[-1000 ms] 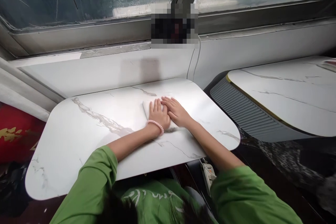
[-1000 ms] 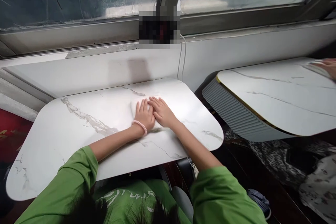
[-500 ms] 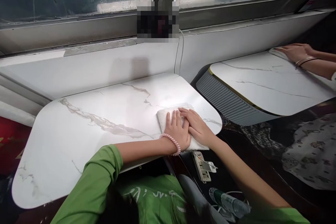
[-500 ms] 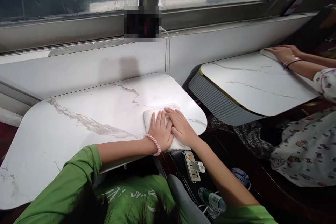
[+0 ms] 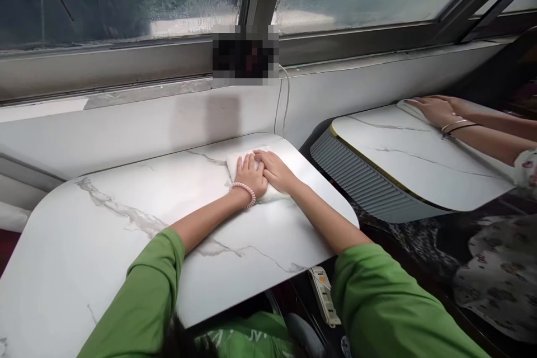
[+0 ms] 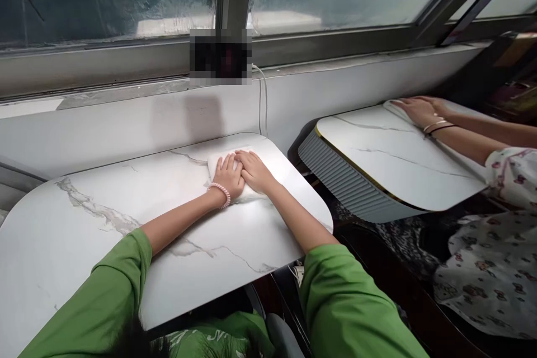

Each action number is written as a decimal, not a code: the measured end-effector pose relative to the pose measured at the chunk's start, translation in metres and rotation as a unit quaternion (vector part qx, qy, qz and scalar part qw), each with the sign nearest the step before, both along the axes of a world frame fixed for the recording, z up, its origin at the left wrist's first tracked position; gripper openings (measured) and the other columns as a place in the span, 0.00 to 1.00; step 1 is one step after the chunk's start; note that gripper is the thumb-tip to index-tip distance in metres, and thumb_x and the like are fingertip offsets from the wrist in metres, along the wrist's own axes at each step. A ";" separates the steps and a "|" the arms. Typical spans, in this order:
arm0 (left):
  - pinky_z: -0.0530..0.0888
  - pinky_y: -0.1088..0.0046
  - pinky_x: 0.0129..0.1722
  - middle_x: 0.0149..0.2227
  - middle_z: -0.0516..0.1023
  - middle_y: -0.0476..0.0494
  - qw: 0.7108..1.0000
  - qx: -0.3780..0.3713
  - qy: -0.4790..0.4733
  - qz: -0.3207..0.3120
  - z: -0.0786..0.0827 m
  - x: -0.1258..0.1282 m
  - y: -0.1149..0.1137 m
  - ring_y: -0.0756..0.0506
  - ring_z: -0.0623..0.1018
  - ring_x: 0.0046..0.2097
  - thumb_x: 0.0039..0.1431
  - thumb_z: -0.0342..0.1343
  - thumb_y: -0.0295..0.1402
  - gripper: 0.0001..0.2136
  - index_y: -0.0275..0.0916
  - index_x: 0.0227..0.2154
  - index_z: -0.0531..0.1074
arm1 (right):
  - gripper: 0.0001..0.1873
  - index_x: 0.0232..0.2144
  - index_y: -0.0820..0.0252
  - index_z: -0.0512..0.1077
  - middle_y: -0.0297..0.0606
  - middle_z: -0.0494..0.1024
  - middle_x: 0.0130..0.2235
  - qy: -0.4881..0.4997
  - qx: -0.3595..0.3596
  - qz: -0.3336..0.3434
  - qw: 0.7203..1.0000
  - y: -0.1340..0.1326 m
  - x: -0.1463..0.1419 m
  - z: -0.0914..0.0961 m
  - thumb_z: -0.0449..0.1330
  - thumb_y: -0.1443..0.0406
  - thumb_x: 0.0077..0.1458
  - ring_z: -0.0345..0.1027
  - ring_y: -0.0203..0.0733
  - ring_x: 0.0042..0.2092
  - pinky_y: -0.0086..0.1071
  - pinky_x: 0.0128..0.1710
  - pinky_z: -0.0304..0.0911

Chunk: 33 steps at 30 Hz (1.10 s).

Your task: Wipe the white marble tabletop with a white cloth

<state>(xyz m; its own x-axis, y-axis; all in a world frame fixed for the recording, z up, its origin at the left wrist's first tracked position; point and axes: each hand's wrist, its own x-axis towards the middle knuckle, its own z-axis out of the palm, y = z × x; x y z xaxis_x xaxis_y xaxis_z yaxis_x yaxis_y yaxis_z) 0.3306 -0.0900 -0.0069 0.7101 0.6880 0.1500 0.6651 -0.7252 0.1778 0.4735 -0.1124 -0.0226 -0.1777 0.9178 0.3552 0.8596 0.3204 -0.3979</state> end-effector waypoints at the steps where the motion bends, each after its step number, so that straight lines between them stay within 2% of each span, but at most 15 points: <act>1: 0.48 0.55 0.66 0.66 0.56 0.33 1.000 0.000 0.006 0.004 0.001 0.001 0.014 0.38 0.54 0.67 0.63 0.42 0.33 0.25 0.30 0.61 0.58 | 0.20 0.51 0.57 0.63 0.48 0.68 0.58 -0.002 0.003 0.000 1.000 0.015 0.001 0.000 0.44 0.65 0.57 0.56 0.49 0.62 0.52 0.62 0.48; 4: 0.47 0.59 0.67 0.65 0.57 0.32 1.000 0.001 0.009 0.019 0.003 0.003 0.050 0.40 0.55 0.67 0.63 0.41 0.32 0.25 0.27 0.62 0.57 | 0.21 0.51 0.60 0.63 0.50 0.68 0.57 -0.013 0.012 0.004 1.000 0.055 0.003 -0.001 0.44 0.66 0.56 0.58 0.51 0.61 0.52 0.61 0.50; 7: 0.45 0.58 0.67 0.65 0.57 0.32 0.998 0.003 -0.004 0.059 0.004 0.003 0.070 0.39 0.54 0.67 0.63 0.42 0.32 0.25 0.27 0.61 0.59 | 0.23 0.51 0.63 0.64 0.51 0.69 0.56 -0.033 0.014 0.015 0.999 0.084 0.003 -0.001 0.44 0.66 0.54 0.60 0.52 0.59 0.51 0.59 0.53; 11: 0.41 0.50 0.66 0.67 0.51 0.31 0.990 0.004 -0.017 0.138 0.003 0.004 0.073 0.33 0.48 0.68 0.62 0.44 0.34 0.27 0.28 0.62 0.58 | 0.28 0.57 0.65 0.61 0.49 0.66 0.60 -0.061 -0.006 0.026 0.998 0.097 0.004 -0.001 0.43 0.67 0.54 0.55 0.50 0.62 0.49 0.62 0.50; 15: 0.41 0.52 0.67 0.67 0.52 0.32 0.989 -0.008 0.000 0.145 0.003 0.008 0.063 0.35 0.49 0.68 0.62 0.43 0.36 0.28 0.28 0.63 0.55 | 0.30 0.61 0.67 0.57 0.49 0.60 0.64 -0.066 -0.032 0.016 0.997 0.086 0.008 -0.004 0.42 0.67 0.56 0.50 0.50 0.66 0.51 0.65 0.45; 18: 0.40 0.50 0.67 0.68 0.51 0.33 0.991 -0.009 0.013 0.132 0.002 0.013 0.043 0.36 0.47 0.69 0.62 0.42 0.37 0.29 0.28 0.64 0.54 | 0.29 0.61 0.64 0.56 0.47 0.59 0.65 -0.062 -0.032 0.018 0.997 0.062 0.017 -0.007 0.41 0.65 0.58 0.49 0.49 0.66 0.52 0.65 0.45; 20: 0.40 0.47 0.66 0.68 0.49 0.33 0.995 -0.013 0.022 0.101 0.002 0.018 0.022 0.37 0.47 0.69 0.62 0.41 0.38 0.30 0.27 0.64 0.52 | 0.29 0.62 0.62 0.56 0.47 0.59 0.65 -0.058 -0.026 0.015 0.998 0.036 0.026 -0.009 0.41 0.64 0.59 0.49 0.49 0.66 0.53 0.65 0.45; 24: 0.43 0.44 0.65 0.68 0.49 0.30 1.000 0.002 0.021 0.020 -0.001 0.032 -0.039 0.36 0.48 0.69 0.63 0.39 0.38 0.30 0.22 0.64 0.51 | 0.29 0.64 0.60 0.53 0.46 0.59 0.65 -0.056 -0.012 0.015 0.998 -0.040 0.048 -0.012 0.41 0.63 0.60 0.48 0.48 0.67 0.54 0.64 0.46; 28: 0.45 0.41 0.64 0.67 0.51 0.32 0.999 0.025 0.012 -0.028 -0.003 0.051 -0.099 0.32 0.48 0.68 0.64 0.38 0.40 0.30 0.23 0.63 0.55 | 0.29 0.64 0.56 0.51 0.45 0.59 0.65 -0.053 -0.005 -0.020 0.998 -0.117 0.068 -0.013 0.42 0.62 0.61 0.50 0.48 0.66 0.54 0.64 0.46; 31: 0.47 0.41 0.64 0.67 0.52 0.33 0.997 0.029 0.005 -0.071 -0.004 0.062 -0.125 0.32 0.49 0.68 0.64 0.37 0.40 0.30 0.25 0.63 0.55 | 0.30 0.64 0.55 0.51 0.44 0.59 0.65 -0.055 0.000 -0.062 0.997 -0.155 0.076 -0.014 0.42 0.64 0.59 0.51 0.48 0.66 0.54 0.64 0.47; 33: 0.48 0.42 0.64 0.67 0.53 0.33 0.996 0.032 0.001 -0.086 -0.005 0.065 -0.132 0.33 0.50 0.68 0.65 0.37 0.40 0.29 0.25 0.63 0.55 | 0.30 0.64 0.55 0.51 0.44 0.60 0.64 -0.057 0.002 -0.081 0.995 -0.166 0.078 -0.014 0.43 0.64 0.58 0.52 0.49 0.66 0.54 0.64 0.47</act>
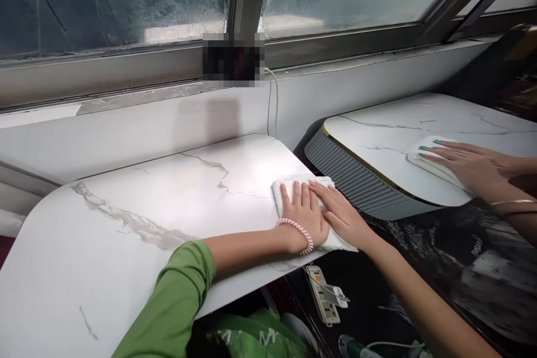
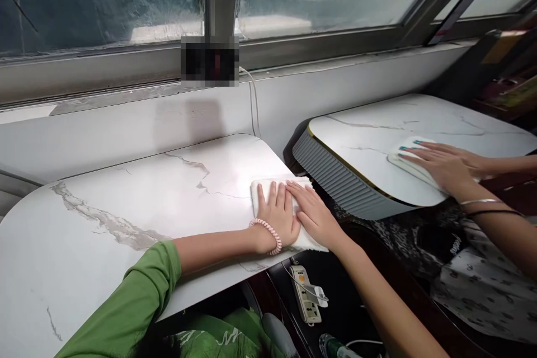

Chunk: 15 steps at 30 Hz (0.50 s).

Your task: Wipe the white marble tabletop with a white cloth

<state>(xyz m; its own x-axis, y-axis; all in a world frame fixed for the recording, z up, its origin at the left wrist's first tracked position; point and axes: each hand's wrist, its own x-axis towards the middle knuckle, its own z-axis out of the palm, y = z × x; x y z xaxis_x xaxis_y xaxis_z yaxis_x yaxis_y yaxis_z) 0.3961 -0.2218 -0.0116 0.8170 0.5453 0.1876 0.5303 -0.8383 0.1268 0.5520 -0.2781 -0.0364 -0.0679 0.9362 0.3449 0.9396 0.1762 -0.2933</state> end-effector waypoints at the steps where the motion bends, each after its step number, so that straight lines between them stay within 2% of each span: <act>1: 0.49 0.42 0.64 0.67 0.53 0.33 1.000 0.001 -0.002 -0.004 0.000 0.001 -0.001 0.33 0.50 0.68 0.65 0.36 0.40 0.29 0.25 0.63 0.55 | 0.30 0.63 0.55 0.52 0.45 0.61 0.64 -0.002 -0.003 -0.004 1.000 -0.001 0.000 0.001 0.43 0.64 0.58 0.52 0.49 0.65 0.54 0.64 0.48; 4: 0.49 0.41 0.64 0.67 0.53 0.32 1.000 0.000 -0.007 -0.009 0.001 0.000 0.003 0.32 0.51 0.68 0.65 0.37 0.39 0.29 0.25 0.63 0.54 | 0.29 0.61 0.56 0.55 0.46 0.64 0.62 -0.009 -0.015 -0.006 1.000 0.006 0.000 0.004 0.44 0.64 0.57 0.55 0.51 0.64 0.55 0.63 0.49; 8: 0.47 0.41 0.64 0.67 0.52 0.31 1.000 -0.020 0.011 -0.001 0.006 0.000 0.022 0.31 0.51 0.67 0.65 0.38 0.39 0.28 0.26 0.64 0.54 | 0.27 0.59 0.57 0.57 0.47 0.65 0.61 -0.003 -0.014 0.002 1.000 0.032 0.000 0.007 0.44 0.63 0.57 0.56 0.51 0.63 0.55 0.62 0.49; 11: 0.46 0.41 0.64 0.67 0.52 0.31 0.999 -0.034 0.017 0.014 0.007 0.003 0.048 0.32 0.50 0.68 0.65 0.39 0.38 0.28 0.27 0.64 0.54 | 0.26 0.58 0.57 0.58 0.47 0.65 0.61 0.001 -0.017 0.005 1.000 0.063 0.002 0.008 0.44 0.63 0.57 0.56 0.52 0.63 0.55 0.62 0.49; 15: 0.43 0.43 0.65 0.67 0.52 0.33 0.998 -0.041 0.007 0.038 0.005 0.006 0.097 0.36 0.51 0.68 0.64 0.39 0.37 0.27 0.30 0.64 0.54 | 0.25 0.57 0.57 0.60 0.47 0.66 0.60 0.011 -0.016 0.007 1.000 0.115 0.002 0.006 0.43 0.61 0.58 0.56 0.52 0.63 0.54 0.62 0.49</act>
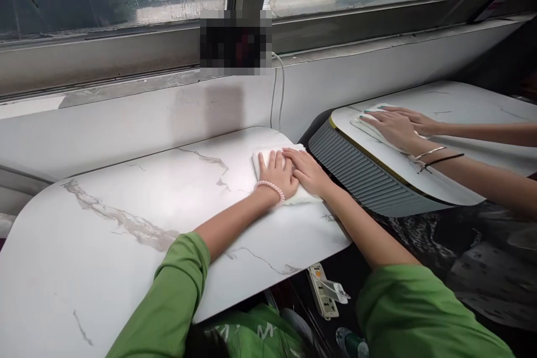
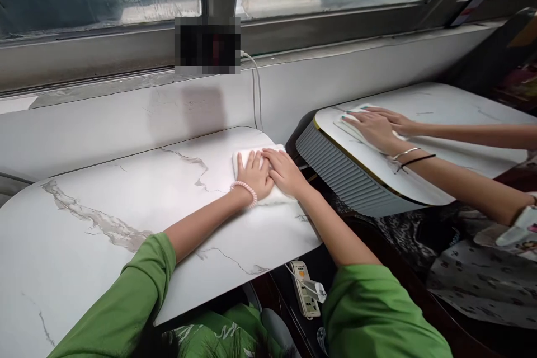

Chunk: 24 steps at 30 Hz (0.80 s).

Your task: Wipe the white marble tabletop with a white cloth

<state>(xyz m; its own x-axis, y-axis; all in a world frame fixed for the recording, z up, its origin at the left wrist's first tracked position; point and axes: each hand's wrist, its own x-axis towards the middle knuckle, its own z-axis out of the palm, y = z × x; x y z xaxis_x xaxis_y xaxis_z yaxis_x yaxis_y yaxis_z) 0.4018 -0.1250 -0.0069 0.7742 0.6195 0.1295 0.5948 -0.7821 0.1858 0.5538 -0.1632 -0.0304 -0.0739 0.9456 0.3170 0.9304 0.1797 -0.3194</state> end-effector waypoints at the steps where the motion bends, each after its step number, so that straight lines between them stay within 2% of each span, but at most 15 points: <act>1: 0.43 0.44 0.65 0.67 0.52 0.35 1.000 -0.002 -0.002 0.005 0.000 0.000 0.013 0.37 0.51 0.68 0.64 0.39 0.37 0.27 0.31 0.64 0.54 | 0.25 0.57 0.56 0.60 0.46 0.66 0.60 0.004 0.003 -0.002 1.000 0.013 0.000 -0.001 0.43 0.61 0.59 0.56 0.52 0.63 0.54 0.62 0.49; 6: 0.42 0.47 0.66 0.67 0.53 0.39 1.000 -0.016 0.003 0.022 0.001 0.003 0.065 0.40 0.51 0.68 0.63 0.40 0.38 0.27 0.35 0.63 0.55 | 0.24 0.56 0.57 0.62 0.46 0.67 0.59 0.019 0.021 -0.014 1.000 0.067 0.000 -0.004 0.42 0.61 0.59 0.57 0.52 0.62 0.53 0.62 0.49; 13: 0.42 0.50 0.67 0.66 0.56 0.41 0.999 -0.015 -0.021 0.047 -0.001 0.017 0.108 0.40 0.53 0.67 0.64 0.40 0.37 0.25 0.37 0.62 0.58 | 0.26 0.55 0.65 0.64 0.50 0.69 0.57 0.021 0.020 0.009 1.000 0.117 0.014 -0.002 0.44 0.64 0.56 0.59 0.53 0.60 0.50 0.61 0.51; 19: 0.42 0.50 0.67 0.66 0.57 0.41 0.998 -0.011 -0.018 0.059 -0.002 0.021 0.116 0.41 0.54 0.67 0.64 0.39 0.37 0.24 0.37 0.62 0.58 | 0.26 0.58 0.57 0.62 0.43 0.66 0.61 0.043 0.013 0.032 0.998 0.125 0.023 -0.005 0.44 0.61 0.58 0.55 0.52 0.63 0.54 0.63 0.47; 24: 0.42 0.51 0.67 0.66 0.56 0.40 0.998 0.000 -0.007 0.064 -0.002 0.020 0.110 0.41 0.53 0.67 0.64 0.38 0.36 0.25 0.36 0.62 0.57 | 0.26 0.57 0.59 0.62 0.45 0.65 0.61 0.046 0.005 0.021 0.999 0.122 0.021 -0.008 0.43 0.63 0.57 0.54 0.54 0.64 0.57 0.63 0.46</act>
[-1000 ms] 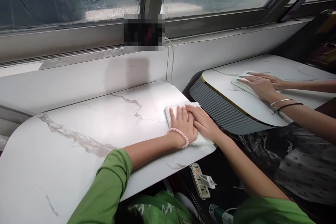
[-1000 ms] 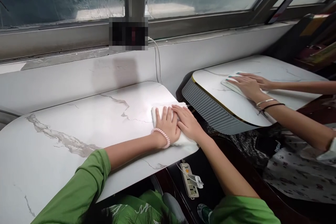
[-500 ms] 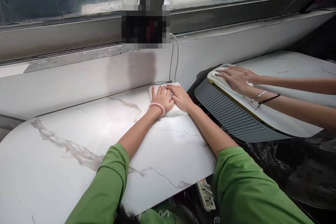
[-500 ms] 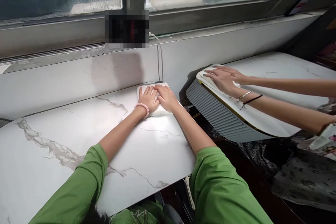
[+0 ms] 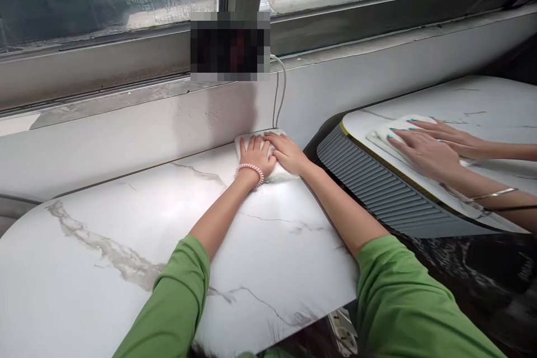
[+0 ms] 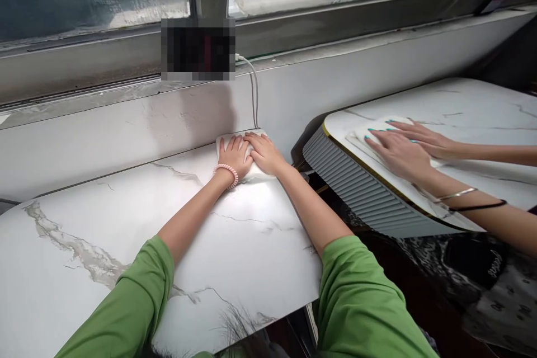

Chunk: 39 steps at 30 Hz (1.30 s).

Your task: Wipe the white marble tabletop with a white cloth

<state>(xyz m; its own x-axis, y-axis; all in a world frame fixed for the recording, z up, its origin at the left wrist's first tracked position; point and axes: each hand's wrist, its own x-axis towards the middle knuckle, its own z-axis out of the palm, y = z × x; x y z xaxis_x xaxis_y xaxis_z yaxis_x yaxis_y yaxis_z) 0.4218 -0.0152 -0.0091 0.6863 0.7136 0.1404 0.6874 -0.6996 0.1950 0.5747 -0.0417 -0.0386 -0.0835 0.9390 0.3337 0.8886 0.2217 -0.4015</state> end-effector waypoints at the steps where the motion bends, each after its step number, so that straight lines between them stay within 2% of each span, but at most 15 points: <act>1: 0.42 0.51 0.67 0.67 0.55 0.40 1.000 0.002 0.003 0.002 0.000 -0.001 -0.002 0.41 0.53 0.67 0.64 0.38 0.36 0.25 0.36 0.62 0.57 | 0.26 0.57 0.59 0.63 0.45 0.66 0.61 0.000 0.002 -0.001 1.000 -0.001 -0.002 0.000 0.43 0.63 0.57 0.55 0.54 0.64 0.58 0.63 0.46; 4: 0.42 0.50 0.66 0.67 0.54 0.39 1.000 0.005 0.018 0.005 0.001 -0.005 -0.014 0.40 0.53 0.67 0.64 0.38 0.36 0.25 0.35 0.63 0.56 | 0.25 0.55 0.58 0.63 0.45 0.66 0.60 0.001 0.002 -0.002 1.000 -0.012 -0.008 0.002 0.44 0.64 0.56 0.55 0.53 0.64 0.58 0.63 0.47; 7: 0.43 0.47 0.66 0.67 0.54 0.36 1.000 0.006 0.024 -0.010 0.002 -0.011 -0.038 0.39 0.52 0.68 0.64 0.38 0.36 0.26 0.33 0.64 0.56 | 0.25 0.54 0.58 0.63 0.46 0.67 0.60 -0.006 -0.002 0.001 1.000 -0.038 -0.014 0.004 0.45 0.65 0.54 0.55 0.52 0.64 0.57 0.63 0.47; 10: 0.44 0.45 0.65 0.67 0.53 0.34 0.999 0.013 0.017 -0.032 0.003 -0.017 -0.077 0.37 0.52 0.68 0.65 0.38 0.37 0.26 0.32 0.64 0.55 | 0.24 0.53 0.59 0.63 0.47 0.66 0.60 -0.010 0.001 -0.005 1.000 -0.082 -0.020 0.007 0.46 0.65 0.53 0.54 0.51 0.64 0.57 0.63 0.47; 17: 0.48 0.42 0.64 0.67 0.53 0.32 0.996 0.008 0.015 -0.092 0.008 -0.033 -0.188 0.35 0.51 0.68 0.66 0.38 0.39 0.27 0.29 0.63 0.56 | 0.25 0.56 0.52 0.60 0.42 0.65 0.61 -0.010 0.009 -0.041 0.999 -0.212 -0.037 0.011 0.45 0.64 0.55 0.55 0.50 0.64 0.56 0.63 0.47; 19: 0.48 0.42 0.64 0.67 0.53 0.31 0.993 0.013 0.014 -0.119 0.008 -0.041 -0.208 0.35 0.51 0.68 0.66 0.37 0.39 0.27 0.28 0.62 0.57 | 0.26 0.57 0.50 0.59 0.41 0.66 0.61 -0.017 0.013 -0.050 0.999 -0.237 -0.045 0.011 0.45 0.64 0.56 0.55 0.50 0.64 0.55 0.64 0.48; 21: 0.48 0.42 0.64 0.66 0.54 0.29 0.990 0.015 0.011 -0.139 0.007 -0.048 -0.218 0.36 0.51 0.68 0.66 0.37 0.38 0.26 0.27 0.61 0.59 | 0.27 0.58 0.49 0.59 0.40 0.66 0.61 -0.026 0.012 -0.058 0.998 -0.252 -0.052 0.010 0.45 0.64 0.56 0.55 0.50 0.64 0.56 0.64 0.48; 25: 0.50 0.45 0.65 0.66 0.56 0.30 0.988 0.002 0.006 -0.154 0.010 -0.057 -0.216 0.36 0.55 0.66 0.66 0.38 0.38 0.24 0.30 0.60 0.60 | 0.27 0.58 0.51 0.59 0.42 0.67 0.60 -0.035 0.009 -0.071 0.997 -0.254 -0.060 0.009 0.45 0.64 0.55 0.57 0.51 0.63 0.57 0.63 0.49; 30: 0.52 0.47 0.64 0.63 0.62 0.33 0.992 -0.014 -0.011 -0.127 0.018 -0.055 -0.191 0.37 0.60 0.64 0.63 0.42 0.34 0.20 0.33 0.55 0.65 | 0.27 0.59 0.53 0.58 0.45 0.66 0.60 -0.032 0.003 -0.054 0.998 -0.225 -0.058 0.007 0.44 0.64 0.57 0.57 0.52 0.63 0.60 0.63 0.48; 34: 0.49 0.46 0.65 0.64 0.60 0.36 0.996 -0.006 -0.020 -0.085 0.013 -0.053 -0.154 0.36 0.56 0.66 0.62 0.42 0.34 0.22 0.35 0.58 0.62 | 0.26 0.60 0.53 0.57 0.43 0.65 0.62 -0.016 -0.003 -0.043 0.999 -0.179 -0.058 0.008 0.43 0.64 0.59 0.54 0.51 0.64 0.60 0.64 0.44; 39: 0.44 0.47 0.66 0.66 0.56 0.39 0.999 -0.001 -0.015 -0.030 0.004 -0.056 -0.087 0.38 0.52 0.68 0.63 0.40 0.34 0.24 0.35 0.61 0.59 | 0.26 0.59 0.59 0.59 0.45 0.64 0.62 -0.016 -0.020 -0.033 0.999 -0.102 -0.069 0.013 0.42 0.64 0.59 0.54 0.51 0.65 0.56 0.65 0.45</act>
<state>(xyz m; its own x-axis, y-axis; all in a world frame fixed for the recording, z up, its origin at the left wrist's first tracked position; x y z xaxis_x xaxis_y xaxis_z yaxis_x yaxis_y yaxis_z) 0.3653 -0.1023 -0.0050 0.7231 0.6720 0.1601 0.6388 -0.7386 0.2152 0.5056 -0.1441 -0.0257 -0.0320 0.9555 0.2932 0.9135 0.1470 -0.3795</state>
